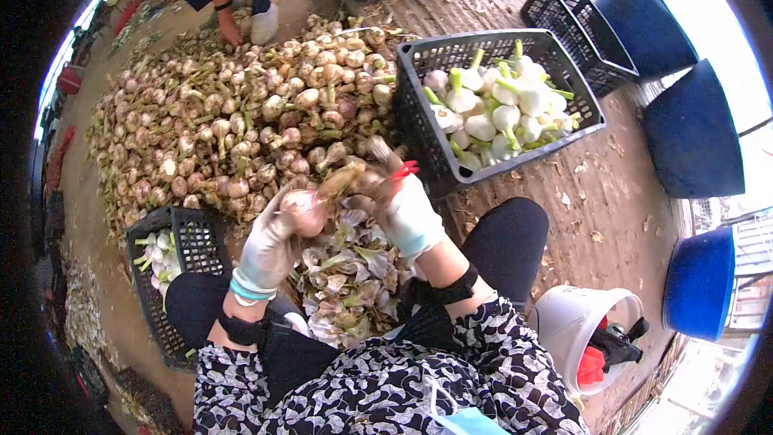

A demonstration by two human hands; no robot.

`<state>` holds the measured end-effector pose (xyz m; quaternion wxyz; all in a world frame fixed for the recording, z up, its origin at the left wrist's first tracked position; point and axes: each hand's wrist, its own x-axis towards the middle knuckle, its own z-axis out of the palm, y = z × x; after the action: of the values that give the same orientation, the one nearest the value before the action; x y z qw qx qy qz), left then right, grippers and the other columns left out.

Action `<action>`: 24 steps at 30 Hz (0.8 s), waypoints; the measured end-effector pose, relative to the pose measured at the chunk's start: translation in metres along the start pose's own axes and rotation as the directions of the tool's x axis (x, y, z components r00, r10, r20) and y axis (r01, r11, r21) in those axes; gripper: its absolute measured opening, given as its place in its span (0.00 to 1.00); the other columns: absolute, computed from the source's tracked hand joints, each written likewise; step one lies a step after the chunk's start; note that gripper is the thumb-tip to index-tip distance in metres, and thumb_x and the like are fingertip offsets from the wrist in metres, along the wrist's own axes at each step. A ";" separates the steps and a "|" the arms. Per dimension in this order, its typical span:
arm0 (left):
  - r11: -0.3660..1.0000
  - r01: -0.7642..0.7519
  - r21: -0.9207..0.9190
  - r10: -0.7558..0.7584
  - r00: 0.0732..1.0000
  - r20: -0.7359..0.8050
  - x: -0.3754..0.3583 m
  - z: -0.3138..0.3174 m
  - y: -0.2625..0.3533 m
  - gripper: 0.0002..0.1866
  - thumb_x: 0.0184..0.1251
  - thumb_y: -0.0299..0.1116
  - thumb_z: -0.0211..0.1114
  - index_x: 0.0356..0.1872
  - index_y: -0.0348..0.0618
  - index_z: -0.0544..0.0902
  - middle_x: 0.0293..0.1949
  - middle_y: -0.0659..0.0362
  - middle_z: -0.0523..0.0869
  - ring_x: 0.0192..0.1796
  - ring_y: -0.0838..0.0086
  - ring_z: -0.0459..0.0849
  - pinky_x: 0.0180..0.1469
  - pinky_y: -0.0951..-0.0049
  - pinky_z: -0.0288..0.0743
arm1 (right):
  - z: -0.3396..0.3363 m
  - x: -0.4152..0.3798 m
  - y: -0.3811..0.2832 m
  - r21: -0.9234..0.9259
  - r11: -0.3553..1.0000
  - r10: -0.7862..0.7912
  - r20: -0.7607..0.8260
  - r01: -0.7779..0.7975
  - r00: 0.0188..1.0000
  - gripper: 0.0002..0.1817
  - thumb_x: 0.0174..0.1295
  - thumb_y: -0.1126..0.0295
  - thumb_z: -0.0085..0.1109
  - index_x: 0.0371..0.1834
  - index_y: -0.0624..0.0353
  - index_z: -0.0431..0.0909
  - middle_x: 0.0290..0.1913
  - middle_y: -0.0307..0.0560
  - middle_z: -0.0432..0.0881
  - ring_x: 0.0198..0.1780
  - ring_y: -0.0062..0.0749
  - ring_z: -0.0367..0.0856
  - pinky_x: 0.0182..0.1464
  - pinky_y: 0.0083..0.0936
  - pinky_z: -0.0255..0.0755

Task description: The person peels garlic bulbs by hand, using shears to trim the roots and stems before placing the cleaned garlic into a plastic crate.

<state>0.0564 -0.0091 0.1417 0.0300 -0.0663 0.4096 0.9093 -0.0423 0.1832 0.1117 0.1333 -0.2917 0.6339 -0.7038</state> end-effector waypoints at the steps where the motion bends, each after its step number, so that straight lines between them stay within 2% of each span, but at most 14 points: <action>1: 0.956 -0.032 0.293 0.067 0.991 -0.112 -0.003 0.008 0.005 0.36 0.55 0.27 0.69 0.63 0.28 0.61 0.54 0.48 0.76 0.55 0.68 0.77 0.56 0.70 0.73 | 0.004 -0.005 0.015 0.528 0.826 0.215 0.027 -0.197 0.976 0.23 0.62 0.68 0.57 0.60 0.59 0.66 0.51 0.43 0.77 0.49 0.32 0.78 0.50 0.25 0.72; 2: 0.798 -0.124 0.590 0.229 0.968 -0.106 -0.003 0.011 0.005 0.37 0.53 0.26 0.70 0.63 0.27 0.62 0.53 0.49 0.76 0.54 0.70 0.76 0.56 0.71 0.72 | 0.010 -0.011 0.024 0.875 0.368 0.378 0.167 -0.314 0.911 0.23 0.64 0.66 0.56 0.60 0.57 0.65 0.51 0.42 0.76 0.48 0.32 0.78 0.47 0.24 0.73; 3: 0.665 -0.197 0.720 0.321 0.946 -0.037 -0.003 0.007 0.002 0.37 0.51 0.26 0.71 0.62 0.27 0.63 0.53 0.48 0.76 0.54 0.68 0.77 0.57 0.71 0.72 | 0.020 -0.008 0.016 0.874 0.327 0.361 0.236 -0.360 0.902 0.18 0.66 0.64 0.54 0.56 0.56 0.67 0.48 0.40 0.77 0.46 0.25 0.78 0.43 0.22 0.74; 4: 0.509 -0.253 0.823 0.393 0.919 0.040 -0.005 0.002 -0.003 0.37 0.49 0.27 0.71 0.62 0.27 0.64 0.54 0.47 0.76 0.55 0.66 0.77 0.57 0.71 0.71 | 0.039 -0.018 0.005 0.686 0.657 0.444 -0.018 -0.312 0.896 0.17 0.67 0.62 0.52 0.53 0.59 0.67 0.46 0.41 0.77 0.43 0.25 0.78 0.41 0.23 0.73; 5: 0.259 -0.287 0.922 0.457 0.878 0.145 -0.006 0.002 -0.003 0.39 0.44 0.24 0.73 0.61 0.30 0.66 0.56 0.45 0.75 0.57 0.58 0.76 0.60 0.68 0.69 | 0.044 -0.017 0.013 0.592 0.725 0.454 -0.026 -0.353 0.890 0.17 0.67 0.62 0.51 0.52 0.61 0.68 0.45 0.42 0.77 0.43 0.25 0.77 0.41 0.23 0.73; 8: 0.137 -0.382 0.914 0.491 0.828 0.272 -0.009 0.010 -0.004 0.42 0.38 0.24 0.74 0.63 0.38 0.67 0.60 0.45 0.72 0.62 0.49 0.71 0.63 0.64 0.66 | 0.061 -0.008 0.019 0.466 0.817 0.430 -0.100 -0.339 0.897 0.15 0.67 0.63 0.51 0.49 0.63 0.70 0.43 0.44 0.78 0.42 0.25 0.77 0.41 0.24 0.72; 9: 0.175 -0.337 0.925 0.481 0.849 0.219 -0.008 0.010 -0.005 0.43 0.39 0.24 0.74 0.63 0.38 0.66 0.60 0.45 0.72 0.62 0.50 0.71 0.63 0.64 0.66 | 0.064 -0.004 0.014 0.432 0.852 0.398 -0.166 -0.296 0.902 0.14 0.67 0.63 0.51 0.46 0.65 0.72 0.41 0.45 0.79 0.41 0.25 0.77 0.41 0.24 0.72; 10: 0.112 -0.366 0.924 0.499 0.824 0.266 -0.008 0.012 -0.001 0.43 0.38 0.23 0.74 0.63 0.37 0.67 0.59 0.45 0.73 0.61 0.50 0.72 0.62 0.64 0.66 | 0.060 -0.005 0.011 0.030 0.966 0.259 -0.202 -0.259 0.944 0.13 0.65 0.64 0.55 0.41 0.65 0.74 0.38 0.47 0.80 0.39 0.26 0.77 0.41 0.25 0.72; 12: 0.196 -0.354 0.914 0.491 0.843 0.221 -0.008 0.005 -0.004 0.42 0.37 0.22 0.74 0.61 0.36 0.68 0.58 0.45 0.74 0.59 0.51 0.73 0.61 0.64 0.68 | 0.059 0.004 -0.017 0.004 0.965 0.258 -0.227 -0.264 0.939 0.13 0.62 0.65 0.58 0.41 0.64 0.75 0.35 0.50 0.81 0.36 0.29 0.78 0.40 0.26 0.72; 13: 0.165 -0.374 0.912 0.495 0.832 0.252 -0.008 0.004 -0.003 0.41 0.37 0.22 0.74 0.60 0.34 0.68 0.56 0.45 0.75 0.58 0.52 0.74 0.61 0.63 0.69 | 0.052 0.006 -0.024 -0.161 0.911 0.356 -0.155 -0.379 0.921 0.13 0.60 0.65 0.60 0.41 0.63 0.76 0.34 0.52 0.81 0.35 0.28 0.78 0.40 0.25 0.72; 16: 0.194 -0.356 0.914 0.466 0.854 0.234 -0.011 0.008 0.001 0.42 0.38 0.24 0.75 0.61 0.32 0.68 0.57 0.46 0.75 0.58 0.57 0.75 0.61 0.66 0.67 | 0.060 0.006 -0.003 0.216 0.962 0.207 -0.191 -0.165 0.960 0.13 0.59 0.64 0.61 0.37 0.65 0.77 0.30 0.49 0.82 0.31 0.21 0.73 0.36 0.25 0.71; 18: 0.395 -0.358 0.846 0.452 0.878 0.160 -0.013 0.014 -0.002 0.43 0.39 0.24 0.76 0.62 0.30 0.66 0.58 0.49 0.74 0.58 0.63 0.74 0.62 0.68 0.66 | 0.055 0.005 0.001 0.085 0.979 0.195 -0.161 -0.183 0.968 0.15 0.58 0.63 0.62 0.36 0.66 0.77 0.28 0.50 0.81 0.30 0.20 0.71 0.35 0.26 0.70; 23: 0.499 -0.321 0.805 0.384 0.915 0.127 -0.016 0.015 -0.007 0.41 0.45 0.24 0.73 0.63 0.28 0.64 0.58 0.50 0.74 0.59 0.66 0.72 0.63 0.69 0.63 | 0.051 0.000 0.010 0.162 0.977 0.173 -0.227 -0.138 0.958 0.12 0.56 0.66 0.60 0.26 0.65 0.73 0.21 0.49 0.76 0.25 0.23 0.66 0.29 0.29 0.68; 24: 0.476 -0.276 0.835 0.374 0.923 0.092 -0.019 0.011 -0.007 0.40 0.48 0.26 0.72 0.63 0.26 0.63 0.57 0.49 0.74 0.59 0.65 0.73 0.63 0.69 0.64 | 0.035 0.001 0.005 -0.001 0.964 0.267 0.002 -0.267 0.964 0.12 0.55 0.65 0.59 0.26 0.65 0.74 0.21 0.50 0.76 0.24 0.26 0.68 0.28 0.29 0.68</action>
<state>0.0750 0.0038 0.1458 -0.1362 -0.0118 0.7979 0.5871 -0.0237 0.1535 0.1085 0.2277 -0.2045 0.6674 -0.6789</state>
